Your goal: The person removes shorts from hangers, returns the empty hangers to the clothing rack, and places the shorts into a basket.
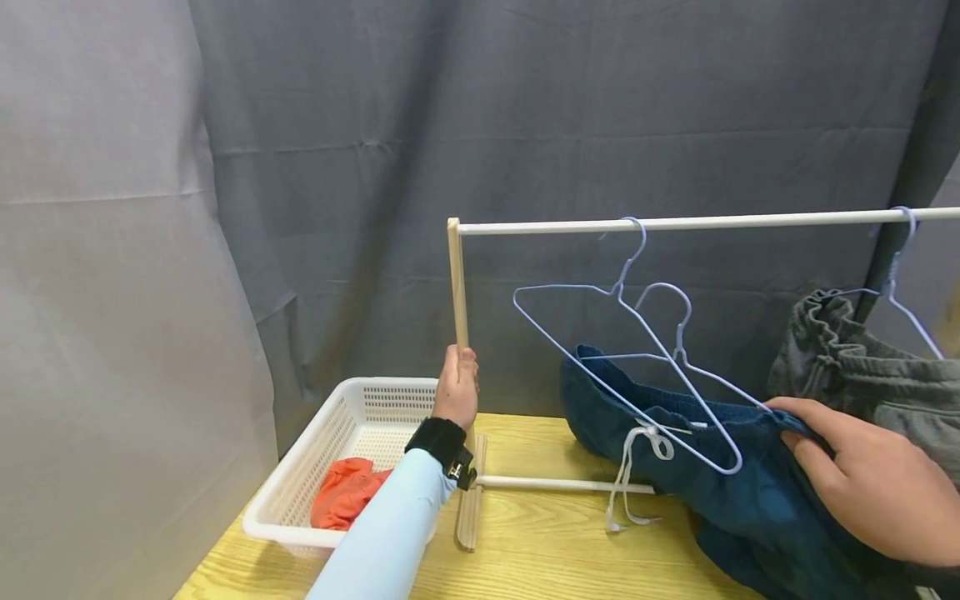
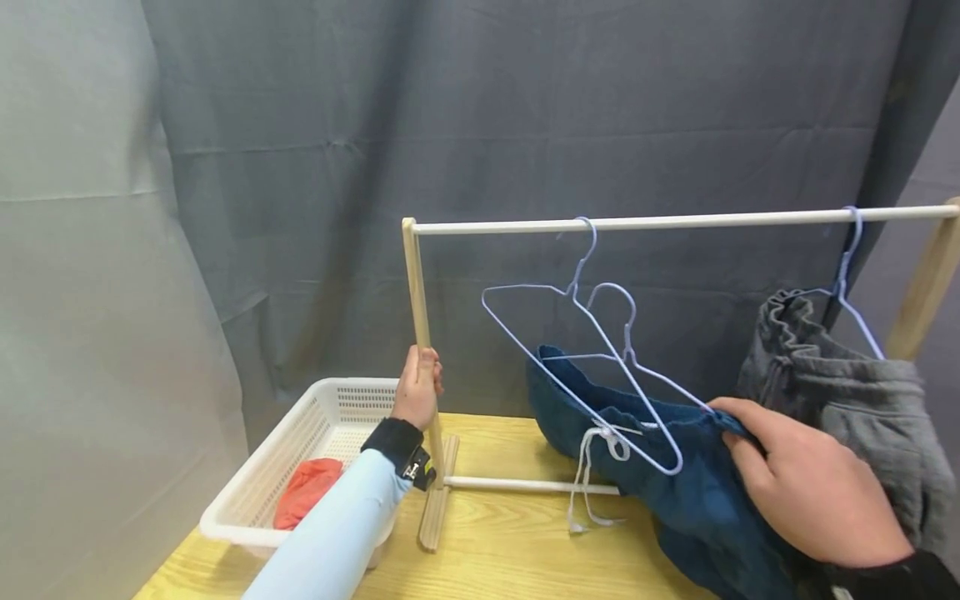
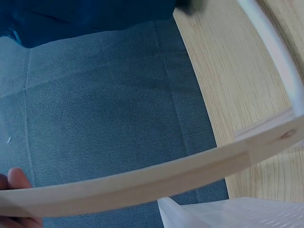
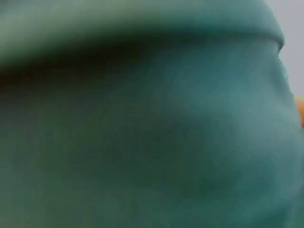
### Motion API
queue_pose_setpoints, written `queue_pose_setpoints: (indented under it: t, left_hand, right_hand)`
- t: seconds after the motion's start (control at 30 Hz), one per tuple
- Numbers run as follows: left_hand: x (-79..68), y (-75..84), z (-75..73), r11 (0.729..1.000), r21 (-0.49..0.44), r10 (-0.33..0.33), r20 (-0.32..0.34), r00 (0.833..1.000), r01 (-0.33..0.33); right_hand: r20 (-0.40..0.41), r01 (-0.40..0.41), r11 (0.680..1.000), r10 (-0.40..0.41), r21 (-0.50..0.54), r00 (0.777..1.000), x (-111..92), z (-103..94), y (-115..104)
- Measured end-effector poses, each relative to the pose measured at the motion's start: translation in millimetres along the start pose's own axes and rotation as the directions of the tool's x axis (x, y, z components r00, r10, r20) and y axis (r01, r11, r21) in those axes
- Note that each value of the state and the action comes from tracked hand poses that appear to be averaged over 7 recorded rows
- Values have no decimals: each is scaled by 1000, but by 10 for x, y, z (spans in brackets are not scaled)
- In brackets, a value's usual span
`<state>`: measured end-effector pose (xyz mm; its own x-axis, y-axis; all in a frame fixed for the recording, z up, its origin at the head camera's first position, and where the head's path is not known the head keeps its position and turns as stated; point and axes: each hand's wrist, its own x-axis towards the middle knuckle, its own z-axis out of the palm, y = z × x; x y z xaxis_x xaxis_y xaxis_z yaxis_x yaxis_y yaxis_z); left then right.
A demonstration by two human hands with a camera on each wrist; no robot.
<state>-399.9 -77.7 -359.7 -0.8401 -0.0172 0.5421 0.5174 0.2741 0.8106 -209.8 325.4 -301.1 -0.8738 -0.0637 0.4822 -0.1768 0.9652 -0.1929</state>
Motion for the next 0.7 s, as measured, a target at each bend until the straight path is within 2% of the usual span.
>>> queue_pose_setpoints:
  t: [0.17, 0.53, 0.7]
  left_hand:
    - [1, -14, 3, 1000, -5, 6, 3, 1000, -6]
    - [-2, 6, -4, 1000, -4, 3, 14, 1000, -3]
    - [2, 0, -14, 1000, -12, -5, 16, 1000, 5]
  right_hand:
    - [-16, 44, 999, -43, 22, 999, -39, 43, -30]
    - [44, 54, 994, -59, 96, 997, -72, 145, -56]
    - [26, 115, 983, -120, 144, 992, -72, 201, -64]
